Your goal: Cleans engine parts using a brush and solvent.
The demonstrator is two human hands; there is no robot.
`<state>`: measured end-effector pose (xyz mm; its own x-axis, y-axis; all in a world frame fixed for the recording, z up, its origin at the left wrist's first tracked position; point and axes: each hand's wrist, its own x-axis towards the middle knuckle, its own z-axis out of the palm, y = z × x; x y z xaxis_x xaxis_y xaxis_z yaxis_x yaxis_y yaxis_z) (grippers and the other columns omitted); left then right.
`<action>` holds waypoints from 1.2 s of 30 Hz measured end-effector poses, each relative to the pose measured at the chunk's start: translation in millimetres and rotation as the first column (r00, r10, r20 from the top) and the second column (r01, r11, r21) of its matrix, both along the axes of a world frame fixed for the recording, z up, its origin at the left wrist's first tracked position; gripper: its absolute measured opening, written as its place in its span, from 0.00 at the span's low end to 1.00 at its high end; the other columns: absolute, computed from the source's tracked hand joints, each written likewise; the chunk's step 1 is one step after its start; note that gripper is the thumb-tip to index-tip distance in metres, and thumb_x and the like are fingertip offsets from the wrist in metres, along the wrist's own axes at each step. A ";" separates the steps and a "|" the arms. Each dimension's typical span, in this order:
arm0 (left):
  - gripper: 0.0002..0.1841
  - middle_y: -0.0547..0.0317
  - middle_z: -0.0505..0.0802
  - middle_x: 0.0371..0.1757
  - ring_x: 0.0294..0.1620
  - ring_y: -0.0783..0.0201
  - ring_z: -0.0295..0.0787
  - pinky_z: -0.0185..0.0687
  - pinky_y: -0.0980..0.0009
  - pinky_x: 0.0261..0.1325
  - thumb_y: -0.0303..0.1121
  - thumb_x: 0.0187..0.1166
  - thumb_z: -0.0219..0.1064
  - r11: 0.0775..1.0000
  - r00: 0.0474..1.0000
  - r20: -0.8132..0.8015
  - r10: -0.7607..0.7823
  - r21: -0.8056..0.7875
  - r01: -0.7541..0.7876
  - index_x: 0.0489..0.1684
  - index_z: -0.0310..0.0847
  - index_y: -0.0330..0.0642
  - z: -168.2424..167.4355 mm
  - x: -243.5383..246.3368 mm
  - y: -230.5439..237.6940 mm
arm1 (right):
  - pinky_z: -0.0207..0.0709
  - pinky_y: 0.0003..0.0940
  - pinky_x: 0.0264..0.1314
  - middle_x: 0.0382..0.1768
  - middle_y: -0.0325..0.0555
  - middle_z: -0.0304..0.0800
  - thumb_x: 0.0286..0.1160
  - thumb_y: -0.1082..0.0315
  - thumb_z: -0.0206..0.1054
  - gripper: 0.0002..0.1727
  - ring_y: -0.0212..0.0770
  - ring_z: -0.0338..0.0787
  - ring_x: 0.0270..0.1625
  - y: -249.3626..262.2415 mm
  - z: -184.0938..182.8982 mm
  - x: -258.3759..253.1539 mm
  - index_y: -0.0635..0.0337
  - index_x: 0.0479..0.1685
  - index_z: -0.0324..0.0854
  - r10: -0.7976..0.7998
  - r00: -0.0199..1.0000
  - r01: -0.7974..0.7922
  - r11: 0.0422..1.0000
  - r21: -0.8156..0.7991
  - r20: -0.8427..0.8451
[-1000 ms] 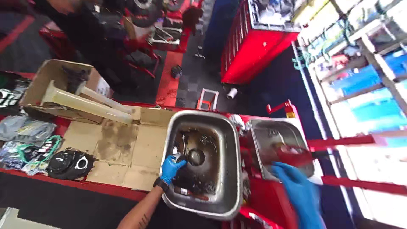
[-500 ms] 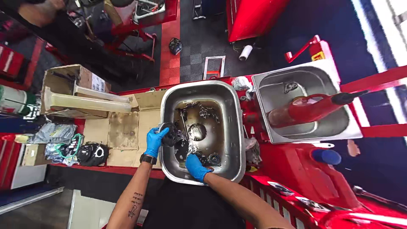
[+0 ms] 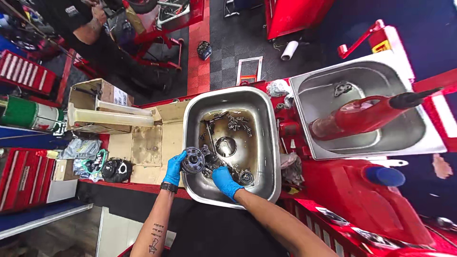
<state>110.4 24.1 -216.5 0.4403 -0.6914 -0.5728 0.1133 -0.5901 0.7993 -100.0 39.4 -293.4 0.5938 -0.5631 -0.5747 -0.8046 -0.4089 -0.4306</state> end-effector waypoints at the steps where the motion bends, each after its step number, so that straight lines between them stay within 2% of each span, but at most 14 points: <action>1: 0.20 0.47 0.95 0.38 0.38 0.59 0.93 0.91 0.59 0.45 0.45 0.83 0.69 1.000 0.999 0.047 -0.011 0.022 0.010 0.47 0.88 0.31 -0.1 -1.2 0.8 | 0.78 0.68 0.56 0.46 0.68 0.90 0.79 0.76 0.58 0.11 0.69 0.89 0.53 -6.1 7.0 0.1 0.72 0.46 0.85 -0.044 0.999 0.044 0.997 0.062 0.009; 5: 0.22 0.47 0.94 0.38 0.37 0.60 0.91 0.89 0.58 0.47 0.44 0.74 0.78 0.991 0.969 0.232 -0.090 0.115 0.065 0.48 0.87 0.30 6.8 -11.4 -1.5 | 0.79 0.71 0.51 0.50 0.67 0.90 0.76 0.67 0.64 0.13 0.69 0.89 0.56 -32.2 27.2 -14.6 0.68 0.49 0.86 -0.139 0.990 0.139 0.957 0.253 -0.018; 8: 0.24 0.46 0.93 0.40 0.41 0.59 0.91 0.89 0.56 0.52 0.44 0.68 0.82 0.986 0.946 0.290 -0.143 0.128 0.110 0.49 0.87 0.30 5.7 -16.6 -2.4 | 0.78 0.70 0.57 0.51 0.62 0.92 0.72 0.66 0.67 0.16 0.65 0.89 0.58 -54.3 31.5 -45.3 0.58 0.56 0.90 -0.287 0.947 0.235 0.925 0.298 0.145; 12: 0.22 0.46 0.94 0.40 0.41 0.60 0.92 0.89 0.58 0.53 0.42 0.70 0.81 0.988 0.954 0.263 -0.145 0.095 0.124 0.48 0.87 0.30 -2.5 -21.1 -2.0 | 0.79 0.58 0.69 0.54 0.51 0.95 0.76 0.64 0.67 0.15 0.52 0.91 0.62 -57.2 15.5 -30.5 0.54 0.56 0.93 -0.583 0.717 0.437 0.803 0.404 0.383; 15: 0.19 0.48 0.94 0.38 0.38 0.62 0.92 0.90 0.60 0.49 0.40 0.74 0.78 0.992 0.968 0.222 -0.116 0.064 0.104 0.47 0.87 0.30 -3.8 -17.5 0.1 | 0.82 0.51 0.63 0.47 0.50 0.95 0.73 0.63 0.70 0.12 0.46 0.92 0.55 -45.0 -11.6 5.7 0.58 0.49 0.92 -0.768 0.466 0.577 0.640 0.508 0.439; 17: 0.19 0.49 0.94 0.37 0.37 0.62 0.92 0.90 0.61 0.47 0.40 0.74 0.78 0.994 0.971 0.214 -0.106 0.061 0.095 0.47 0.86 0.30 -4.8 -10.6 2.4 | 0.82 0.49 0.61 0.45 0.49 0.96 0.72 0.61 0.71 0.12 0.44 0.93 0.52 -42.8 -27.3 20.1 0.58 0.47 0.93 -0.814 0.409 0.593 0.581 0.558 0.413; 20: 0.18 0.49 0.93 0.35 0.35 0.63 0.92 0.91 0.62 0.43 0.39 0.77 0.76 0.994 0.976 0.192 -0.097 0.060 0.088 0.46 0.85 0.29 -7.4 2.0 5.8 | 0.83 0.48 0.62 0.46 0.48 0.96 0.74 0.61 0.70 0.13 0.43 0.93 0.51 -46.6 -36.0 13.2 0.57 0.50 0.92 -0.812 0.426 0.561 0.583 0.588 0.399; 21: 0.17 0.50 0.94 0.35 0.35 0.63 0.92 0.91 0.62 0.43 0.39 0.78 0.75 0.994 0.978 0.182 -0.105 0.060 0.096 0.46 0.85 0.30 -6.3 4.3 7.2 | 0.85 0.46 0.60 0.45 0.47 0.96 0.75 0.61 0.70 0.13 0.41 0.94 0.49 -47.4 -29.8 3.0 0.58 0.50 0.92 -0.835 0.367 0.577 0.550 0.605 0.409; 24: 0.15 0.52 0.94 0.35 0.36 0.63 0.92 0.92 0.63 0.44 0.37 0.77 0.75 0.992 0.980 0.153 -0.126 0.017 0.125 0.44 0.85 0.31 -8.3 1.6 4.9 | 0.92 0.37 0.53 0.42 0.47 0.97 0.76 0.69 0.72 0.10 0.38 0.96 0.42 -55.7 2.4 -26.7 0.65 0.50 0.90 -0.894 -0.070 0.527 0.343 0.778 0.442; 25: 0.15 0.51 0.94 0.36 0.36 0.63 0.92 0.92 0.63 0.44 0.37 0.76 0.75 0.991 0.982 0.136 -0.132 -0.007 0.134 0.45 0.85 0.31 -11.7 -1.7 5.2 | 0.92 0.36 0.53 0.42 0.47 0.97 0.76 0.71 0.72 0.09 0.38 0.96 0.43 -55.1 11.3 -29.0 0.65 0.49 0.90 -0.886 -0.163 0.500 0.306 0.810 0.435; 26: 0.15 0.52 0.93 0.35 0.36 0.63 0.92 0.92 0.64 0.44 0.37 0.76 0.75 0.989 0.983 0.124 -0.137 -0.043 0.143 0.44 0.85 0.31 -15.7 -6.4 3.4 | 0.92 0.36 0.54 0.43 0.46 0.97 0.76 0.71 0.72 0.09 0.38 0.96 0.43 -53.2 15.4 -28.5 0.65 0.49 0.91 -0.876 -0.200 0.494 0.298 0.817 0.440; 31: 0.13 0.52 0.92 0.35 0.38 0.64 0.91 0.91 0.63 0.48 0.35 0.74 0.75 0.980 0.987 0.124 -0.103 -0.159 0.122 0.42 0.85 0.31 -33.4 -17.9 -9.0 | 0.91 0.34 0.52 0.41 0.40 0.98 0.73 0.69 0.72 0.09 0.34 0.96 0.42 -30.5 30.6 -53.2 0.59 0.47 0.93 -0.877 -0.111 0.569 0.330 0.753 0.468; 34: 0.14 0.52 0.92 0.39 0.42 0.65 0.90 0.89 0.64 0.53 0.35 0.73 0.76 0.978 0.980 0.160 -0.120 -0.151 0.145 0.44 0.84 0.31 -36.9 -33.2 -10.5 | 0.93 0.37 0.53 0.41 0.45 0.97 0.74 0.70 0.72 0.09 0.37 0.96 0.42 -30.9 31.3 -52.4 0.63 0.48 0.92 -0.865 -0.187 0.587 0.281 0.759 0.465; 36: 0.14 0.53 0.92 0.39 0.43 0.65 0.90 0.90 0.64 0.53 0.33 0.72 0.76 0.972 0.979 0.160 -0.124 -0.177 0.152 0.44 0.84 0.31 -36.1 -37.6 -13.5 | 0.91 0.35 0.53 0.41 0.42 0.97 0.71 0.68 0.73 0.09 0.34 0.95 0.42 -22.0 19.3 -53.8 0.59 0.46 0.93 -0.890 -0.093 0.654 0.284 0.701 0.447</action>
